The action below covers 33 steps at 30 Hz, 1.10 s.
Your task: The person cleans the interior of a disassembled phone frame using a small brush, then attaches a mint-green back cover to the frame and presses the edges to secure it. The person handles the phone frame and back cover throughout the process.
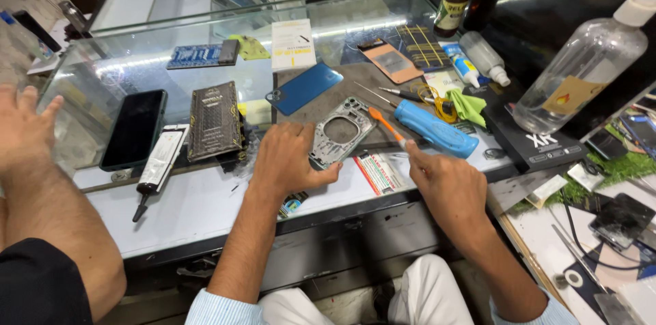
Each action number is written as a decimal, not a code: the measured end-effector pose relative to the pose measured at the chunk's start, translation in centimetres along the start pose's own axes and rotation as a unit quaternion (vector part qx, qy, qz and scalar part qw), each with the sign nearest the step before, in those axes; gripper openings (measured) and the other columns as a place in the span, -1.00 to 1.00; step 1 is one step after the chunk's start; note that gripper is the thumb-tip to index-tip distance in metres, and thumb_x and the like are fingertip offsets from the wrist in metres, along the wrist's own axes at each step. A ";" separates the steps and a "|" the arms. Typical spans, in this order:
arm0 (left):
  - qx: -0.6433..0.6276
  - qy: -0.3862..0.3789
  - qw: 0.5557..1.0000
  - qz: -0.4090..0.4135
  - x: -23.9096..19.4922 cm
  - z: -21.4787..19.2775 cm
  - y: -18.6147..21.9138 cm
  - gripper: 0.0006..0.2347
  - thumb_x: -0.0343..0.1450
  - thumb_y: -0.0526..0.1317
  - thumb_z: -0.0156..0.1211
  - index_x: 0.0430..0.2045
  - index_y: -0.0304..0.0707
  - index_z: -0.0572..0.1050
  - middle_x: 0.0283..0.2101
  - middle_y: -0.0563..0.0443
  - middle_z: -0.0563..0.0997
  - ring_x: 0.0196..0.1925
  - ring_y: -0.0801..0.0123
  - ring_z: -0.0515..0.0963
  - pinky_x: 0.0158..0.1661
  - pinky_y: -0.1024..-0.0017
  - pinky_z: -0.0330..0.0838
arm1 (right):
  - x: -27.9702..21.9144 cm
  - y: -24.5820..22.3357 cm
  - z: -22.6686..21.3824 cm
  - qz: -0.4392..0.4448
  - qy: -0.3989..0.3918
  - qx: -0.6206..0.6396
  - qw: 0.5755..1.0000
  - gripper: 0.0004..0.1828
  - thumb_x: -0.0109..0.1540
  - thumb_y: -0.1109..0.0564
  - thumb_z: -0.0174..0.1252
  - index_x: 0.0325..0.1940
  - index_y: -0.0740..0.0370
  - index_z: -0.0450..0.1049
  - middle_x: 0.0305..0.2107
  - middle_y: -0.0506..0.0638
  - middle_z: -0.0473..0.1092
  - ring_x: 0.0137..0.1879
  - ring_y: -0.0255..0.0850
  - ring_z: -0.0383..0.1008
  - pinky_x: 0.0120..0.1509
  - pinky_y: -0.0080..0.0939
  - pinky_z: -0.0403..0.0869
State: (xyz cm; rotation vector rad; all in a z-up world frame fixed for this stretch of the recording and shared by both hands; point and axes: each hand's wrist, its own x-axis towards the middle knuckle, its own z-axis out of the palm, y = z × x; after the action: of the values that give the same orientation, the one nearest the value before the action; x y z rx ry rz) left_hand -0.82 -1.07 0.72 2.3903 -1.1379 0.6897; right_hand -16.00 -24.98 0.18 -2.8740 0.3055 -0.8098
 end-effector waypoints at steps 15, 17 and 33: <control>-0.033 -0.008 0.999 -0.029 -0.1 -0.1 0.0 -0.42 0.09 0.21 0.38 -0.50 -0.51 0.54 -0.50 -0.32 0.56 -0.42 -0.08 0.59 -0.34 0.08 0.48 | 2.2 -2.1 0.2 -0.026 -0.033 0.039 0.998 -0.67 0.24 0.03 0.16 0.09 -0.08 0.61 -0.66 0.11 0.47 -0.55 0.13 0.49 -0.48 0.16 0.42; -0.037 -0.010 0.999 -0.035 -0.2 0.1 0.0 -0.42 0.09 0.21 0.38 -0.49 -0.52 0.54 -0.51 -0.31 0.56 -0.43 -0.06 0.59 -0.36 0.10 0.47 | 1.7 -2.1 0.4 -0.038 -0.026 0.023 0.999 -0.65 0.21 0.03 0.17 0.08 -0.04 0.61 -0.68 0.12 0.46 -0.56 0.12 0.50 -0.51 0.18 0.40; -0.046 0.015 0.999 -0.018 -0.2 0.2 -0.3 -0.42 0.09 0.21 0.39 -0.51 -0.52 0.53 -0.50 -0.30 0.55 -0.43 -0.09 0.58 -0.36 0.08 0.46 | 0.2 -4.0 1.7 -0.100 -0.026 -0.012 0.995 -0.45 0.21 0.05 0.20 0.31 -0.12 0.38 -0.72 0.04 0.39 -0.62 0.08 0.44 -0.60 0.14 0.37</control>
State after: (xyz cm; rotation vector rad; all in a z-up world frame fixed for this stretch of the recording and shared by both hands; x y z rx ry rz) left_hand -0.64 -0.85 0.36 2.3110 -1.0870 0.6447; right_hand -14.29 -20.97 -0.40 -2.9760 0.0221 -0.7646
